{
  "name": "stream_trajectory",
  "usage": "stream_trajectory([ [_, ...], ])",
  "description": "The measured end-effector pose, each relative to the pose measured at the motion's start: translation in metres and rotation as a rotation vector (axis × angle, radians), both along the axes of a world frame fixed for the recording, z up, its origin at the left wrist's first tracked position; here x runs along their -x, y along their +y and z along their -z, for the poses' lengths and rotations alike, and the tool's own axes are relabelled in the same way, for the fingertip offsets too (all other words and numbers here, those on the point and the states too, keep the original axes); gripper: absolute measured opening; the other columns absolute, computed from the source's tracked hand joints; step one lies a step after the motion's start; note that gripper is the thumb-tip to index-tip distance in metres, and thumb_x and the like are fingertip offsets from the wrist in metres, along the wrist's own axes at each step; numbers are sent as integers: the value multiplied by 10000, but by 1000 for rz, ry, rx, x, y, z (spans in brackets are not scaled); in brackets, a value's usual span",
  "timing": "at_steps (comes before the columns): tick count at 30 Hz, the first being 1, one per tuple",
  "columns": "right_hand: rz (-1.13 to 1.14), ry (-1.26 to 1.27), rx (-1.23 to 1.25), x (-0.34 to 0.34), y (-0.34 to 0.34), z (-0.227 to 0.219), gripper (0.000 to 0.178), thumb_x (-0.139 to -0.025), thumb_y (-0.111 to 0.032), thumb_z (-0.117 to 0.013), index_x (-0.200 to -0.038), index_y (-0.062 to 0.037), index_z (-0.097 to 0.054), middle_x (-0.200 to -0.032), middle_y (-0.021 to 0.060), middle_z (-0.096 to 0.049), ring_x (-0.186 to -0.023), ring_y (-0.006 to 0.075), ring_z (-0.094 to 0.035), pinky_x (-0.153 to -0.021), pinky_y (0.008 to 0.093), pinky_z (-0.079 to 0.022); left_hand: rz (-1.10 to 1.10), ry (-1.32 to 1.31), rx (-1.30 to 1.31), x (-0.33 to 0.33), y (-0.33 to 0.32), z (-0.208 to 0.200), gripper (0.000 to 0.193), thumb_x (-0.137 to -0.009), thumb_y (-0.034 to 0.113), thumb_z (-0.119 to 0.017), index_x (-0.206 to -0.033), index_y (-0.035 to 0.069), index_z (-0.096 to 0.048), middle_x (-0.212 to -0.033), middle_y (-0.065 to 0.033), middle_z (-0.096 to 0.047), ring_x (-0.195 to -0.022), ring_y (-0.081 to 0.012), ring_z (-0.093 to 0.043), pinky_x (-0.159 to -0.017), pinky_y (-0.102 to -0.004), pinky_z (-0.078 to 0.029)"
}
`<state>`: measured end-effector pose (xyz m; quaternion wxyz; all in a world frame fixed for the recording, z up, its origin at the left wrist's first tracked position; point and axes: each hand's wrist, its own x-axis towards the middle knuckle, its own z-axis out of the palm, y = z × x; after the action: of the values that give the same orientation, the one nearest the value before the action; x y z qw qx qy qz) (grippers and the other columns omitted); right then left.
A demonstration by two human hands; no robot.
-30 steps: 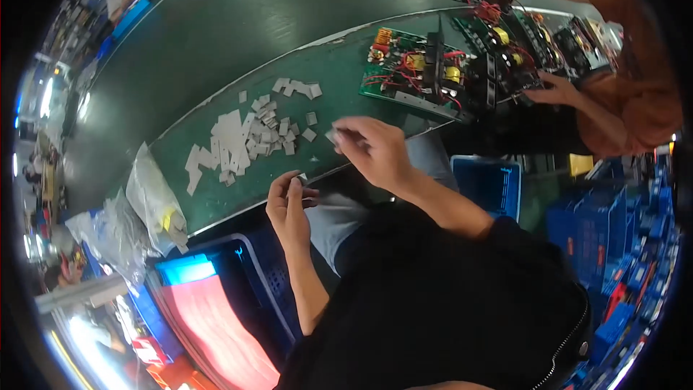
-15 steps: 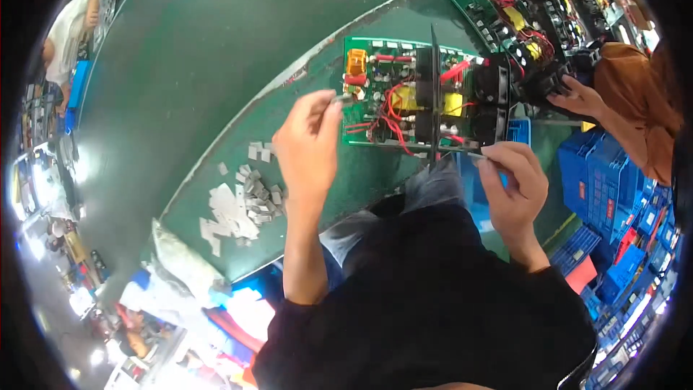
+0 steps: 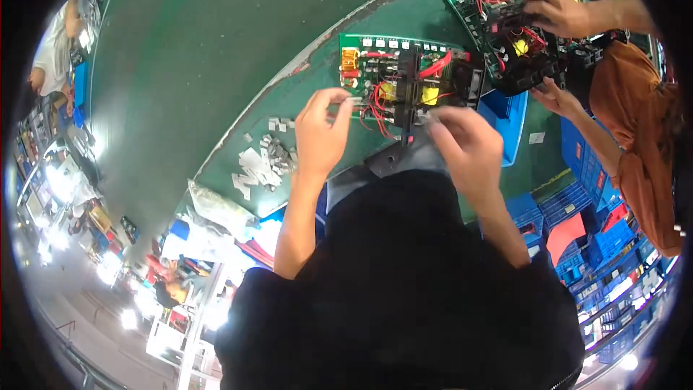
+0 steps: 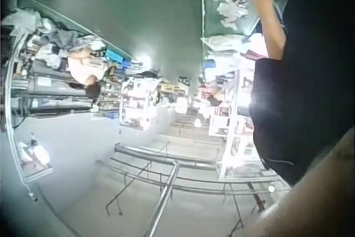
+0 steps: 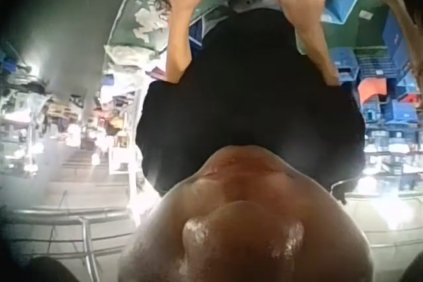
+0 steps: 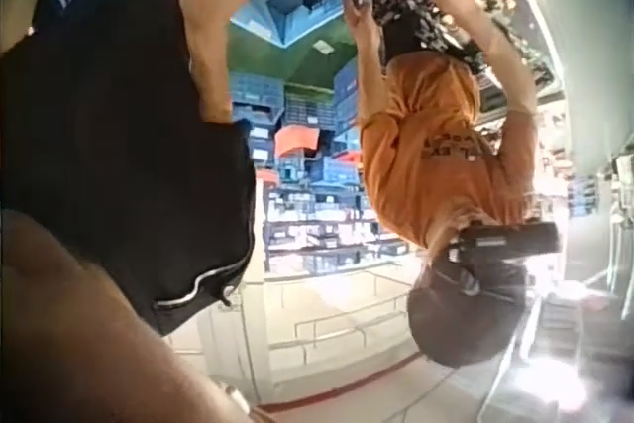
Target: Assembling circuit boards and electronic components on a factory production line.
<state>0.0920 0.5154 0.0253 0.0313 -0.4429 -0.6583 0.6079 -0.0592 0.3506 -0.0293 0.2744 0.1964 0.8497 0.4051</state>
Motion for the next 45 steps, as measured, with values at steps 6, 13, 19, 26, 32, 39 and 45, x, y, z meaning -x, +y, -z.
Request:
stream_trajectory([
  [6, -311, 130, -382, 61, -4, 29, 105, -814, -34, -683, -918, -22, -698, -882, 86, -647, -767, 187, -667, -678, 280, -528, -101, 2, 206, -33, -95, 25, 141, -868, 101, -657, -984, 22, -657, -923, -108, -679, -817, -199, -664, -690, -299, -518],
  [13, -657, -128, -1212, 127, 9, 73, 68, -796, -164, -678, -827, -125, -724, -803, 13, -636, -819, 224, -602, -749, 351, -440, -245, -99, 204, -6, -153, 36, 174, -879, 123, -656, -1017, 17, -648, -911, -90, -684, -783, -167, -648, -688, -287, -500],
  [19, -828, -270, -1184, 144, 13, 105, 72, -789, -172, -661, -798, -140, -724, -779, 7, -637, -831, 223, -599, -767, 370, -426, -427, -114, 202, 4, -172, 45, 180, -896, 139, -655, -1016, 5, -644, -878, -81, -670, -776, -155, -639, -683, -277, -493],
  [26, -952, -311, -1077, 144, 12, 113, 90, -800, -186, -660, -841, -147, -729, -806, 7, -640, -851, 219, -600, -810, 374, -420, -305, -122, 214, 15, -164, 51, 154, -900, 117, -642, -1004, 4, -644, -889, -98, -675, -779, -167, -641, -683, -288, -501],
  [32, -999, -277, -1034, 139, 13, 113, 140, -797, -131, -634, -895, -143, -733, -842, 11, -642, -877, 225, -593, -848, 385, -419, -277, -141, 212, 21, -157, 50, 151, -905, 119, -635, -1000, 2, -639, -890, -99, -675, -783, -173, -644, -691, -293, -506],
  [39, -969, -229, -952, 141, 16, 101, 235, -767, -57, -600, -942, -132, -738, -907, 43, -603, -913, 252, -559, -850, 397, -419, -279, -115, 231, 25, -157, 47, 109, -892, 82, -622, -972, 11, -640, -867, -110, -666, -767, -221, -662, -686, -321, -521],
  [45, -1064, -247, -972, 142, 13, 109, 243, -764, -44, -600, -950, -125, -734, -880, 46, -580, -919, 240, -553, -858, 392, -395, -297, -106, 214, 23, -156, 43, 105, -893, 77, -622, -973, 11, -638, -865, -117, -665, -768, -224, -661, -691, -320, -521],
])
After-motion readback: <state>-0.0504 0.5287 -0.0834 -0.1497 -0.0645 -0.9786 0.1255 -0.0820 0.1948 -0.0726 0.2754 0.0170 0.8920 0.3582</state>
